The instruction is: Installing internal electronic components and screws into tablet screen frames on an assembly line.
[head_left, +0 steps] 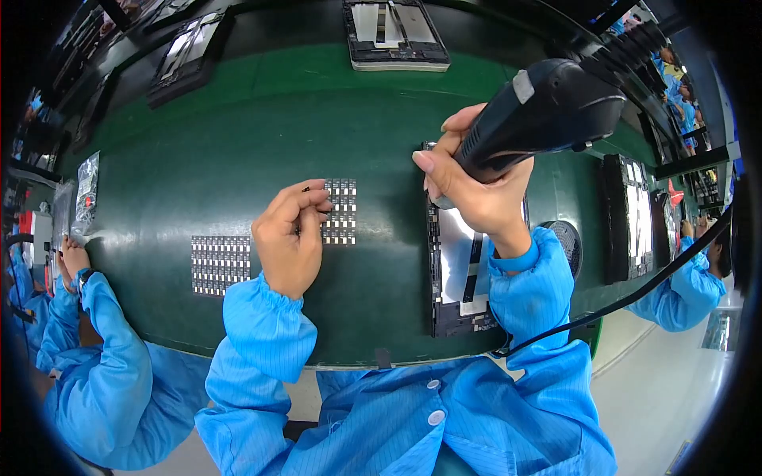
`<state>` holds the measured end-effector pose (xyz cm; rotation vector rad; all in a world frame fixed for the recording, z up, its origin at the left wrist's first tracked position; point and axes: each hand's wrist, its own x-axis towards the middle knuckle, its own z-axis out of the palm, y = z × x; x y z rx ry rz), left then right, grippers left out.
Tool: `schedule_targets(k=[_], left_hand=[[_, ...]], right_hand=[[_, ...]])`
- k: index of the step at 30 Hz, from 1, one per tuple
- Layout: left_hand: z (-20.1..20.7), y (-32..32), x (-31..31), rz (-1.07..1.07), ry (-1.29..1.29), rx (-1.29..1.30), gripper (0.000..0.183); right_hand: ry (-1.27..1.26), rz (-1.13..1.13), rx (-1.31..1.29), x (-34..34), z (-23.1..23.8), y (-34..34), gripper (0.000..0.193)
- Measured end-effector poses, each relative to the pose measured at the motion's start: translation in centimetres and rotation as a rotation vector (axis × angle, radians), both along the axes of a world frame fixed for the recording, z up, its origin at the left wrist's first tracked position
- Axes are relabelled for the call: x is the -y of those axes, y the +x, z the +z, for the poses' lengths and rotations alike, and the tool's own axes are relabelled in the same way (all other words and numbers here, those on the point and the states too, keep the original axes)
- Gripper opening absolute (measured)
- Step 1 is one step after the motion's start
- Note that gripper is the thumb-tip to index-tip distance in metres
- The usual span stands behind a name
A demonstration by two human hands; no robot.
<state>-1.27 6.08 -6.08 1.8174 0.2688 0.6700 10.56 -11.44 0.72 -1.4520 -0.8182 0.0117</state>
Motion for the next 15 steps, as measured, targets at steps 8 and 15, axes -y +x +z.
schedule_targets(k=[8,15], left_hand=[[0.3,0.0,-0.1,-0.006,0.009,0.023,0.019],[0.6,-0.6,1.4,-0.074,0.145,0.029,0.018]], right_hand=[[0.016,0.025,0.007,-0.1,-0.2,0.0,0.033],[0.040,0.004,-0.021,0.1,-0.2,0.0,0.034]])
